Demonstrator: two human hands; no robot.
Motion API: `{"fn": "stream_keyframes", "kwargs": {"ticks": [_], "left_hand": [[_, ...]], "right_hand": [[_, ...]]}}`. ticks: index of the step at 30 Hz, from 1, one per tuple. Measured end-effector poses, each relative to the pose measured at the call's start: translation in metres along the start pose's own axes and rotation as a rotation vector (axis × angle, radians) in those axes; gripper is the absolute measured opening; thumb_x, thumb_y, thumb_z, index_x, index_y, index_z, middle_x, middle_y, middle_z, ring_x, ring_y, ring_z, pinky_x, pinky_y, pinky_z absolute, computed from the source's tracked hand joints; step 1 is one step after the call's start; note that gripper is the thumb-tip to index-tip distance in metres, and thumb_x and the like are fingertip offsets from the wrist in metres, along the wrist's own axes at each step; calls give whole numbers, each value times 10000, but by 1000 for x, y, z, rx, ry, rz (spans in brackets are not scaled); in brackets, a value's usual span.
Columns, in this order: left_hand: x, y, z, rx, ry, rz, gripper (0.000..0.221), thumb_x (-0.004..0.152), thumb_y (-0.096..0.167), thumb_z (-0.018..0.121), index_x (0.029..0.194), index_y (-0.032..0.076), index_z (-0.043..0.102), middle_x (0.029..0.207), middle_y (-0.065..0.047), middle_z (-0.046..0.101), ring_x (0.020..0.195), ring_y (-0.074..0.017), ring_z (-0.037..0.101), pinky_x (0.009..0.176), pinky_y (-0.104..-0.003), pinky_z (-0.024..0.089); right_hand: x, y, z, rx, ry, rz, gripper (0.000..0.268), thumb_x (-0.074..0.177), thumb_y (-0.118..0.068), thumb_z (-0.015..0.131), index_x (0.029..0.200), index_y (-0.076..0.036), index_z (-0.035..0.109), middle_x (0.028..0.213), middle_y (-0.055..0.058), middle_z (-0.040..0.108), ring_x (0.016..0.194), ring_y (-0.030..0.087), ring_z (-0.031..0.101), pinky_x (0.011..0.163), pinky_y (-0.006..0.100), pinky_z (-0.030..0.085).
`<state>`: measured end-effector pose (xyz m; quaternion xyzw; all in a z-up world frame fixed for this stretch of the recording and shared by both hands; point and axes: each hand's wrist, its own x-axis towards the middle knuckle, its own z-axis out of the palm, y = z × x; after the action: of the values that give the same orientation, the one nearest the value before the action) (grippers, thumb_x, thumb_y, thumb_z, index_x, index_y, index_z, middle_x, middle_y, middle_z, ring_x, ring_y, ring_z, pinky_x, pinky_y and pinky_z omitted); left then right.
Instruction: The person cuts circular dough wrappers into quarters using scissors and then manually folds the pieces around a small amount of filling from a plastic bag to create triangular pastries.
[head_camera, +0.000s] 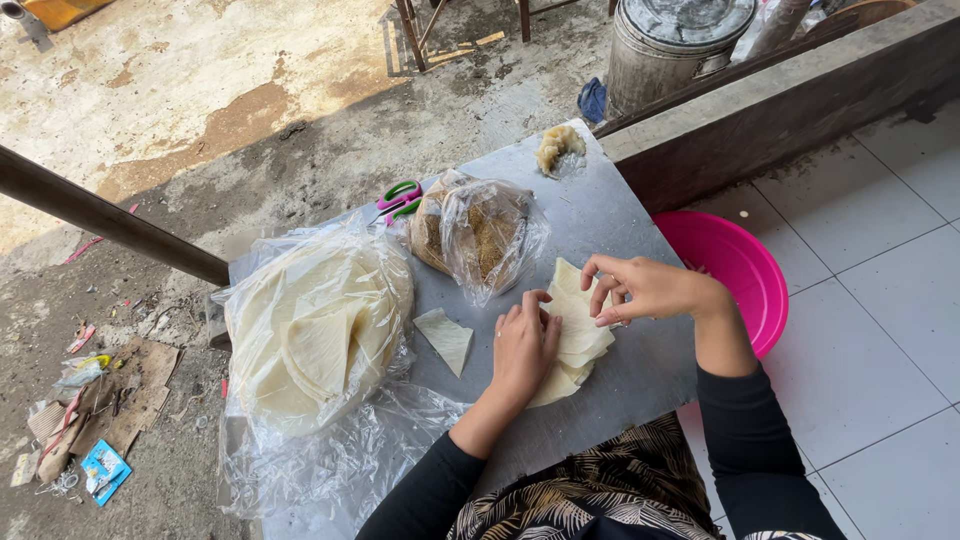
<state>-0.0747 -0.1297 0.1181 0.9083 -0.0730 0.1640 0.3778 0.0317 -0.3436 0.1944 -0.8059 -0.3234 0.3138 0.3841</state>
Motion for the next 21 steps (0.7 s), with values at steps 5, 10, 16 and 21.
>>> {"fn": "stream_keyframes", "kwargs": {"ticks": [5, 10, 16, 21], "left_hand": [[-2, -2, 2, 80, 6, 83, 77, 935, 134, 669, 1001, 135, 629, 837, -38, 692, 844, -262, 626, 759, -423, 432], [-2, -1, 0, 97, -18, 96, 105, 888, 134, 691, 981, 180, 705, 828, -30, 678, 840, -264, 616, 748, -421, 423], [-1, 3, -2, 108, 1, 104, 108, 879, 138, 704, 964, 200, 730, 842, -15, 680, 854, -252, 620, 759, -410, 429], [-3, 0, -1, 100, 4, 103, 83, 886, 149, 709, 959, 183, 731, 853, -20, 679, 857, -253, 613, 763, -406, 423]], "right_hand": [[-39, 23, 59, -23, 447, -33, 392, 820, -237, 817, 1107, -82, 600, 931, 43, 757, 654, 94, 645, 582, 244, 515], [-46, 34, 93, 99, 628, 155, 489, 783, -195, 813, 1188, -90, 560, 903, 2, 760, 616, 75, 606, 535, 267, 477], [-50, 37, 99, 57, 670, 38, 490, 790, -158, 817, 1254, -137, 663, 831, 1, 746, 618, 73, 530, 544, 243, 468], [-73, 38, 84, 20, 467, 64, 426, 788, -181, 814, 1210, -175, 754, 858, -10, 800, 662, 76, 619, 564, 263, 510]]}}
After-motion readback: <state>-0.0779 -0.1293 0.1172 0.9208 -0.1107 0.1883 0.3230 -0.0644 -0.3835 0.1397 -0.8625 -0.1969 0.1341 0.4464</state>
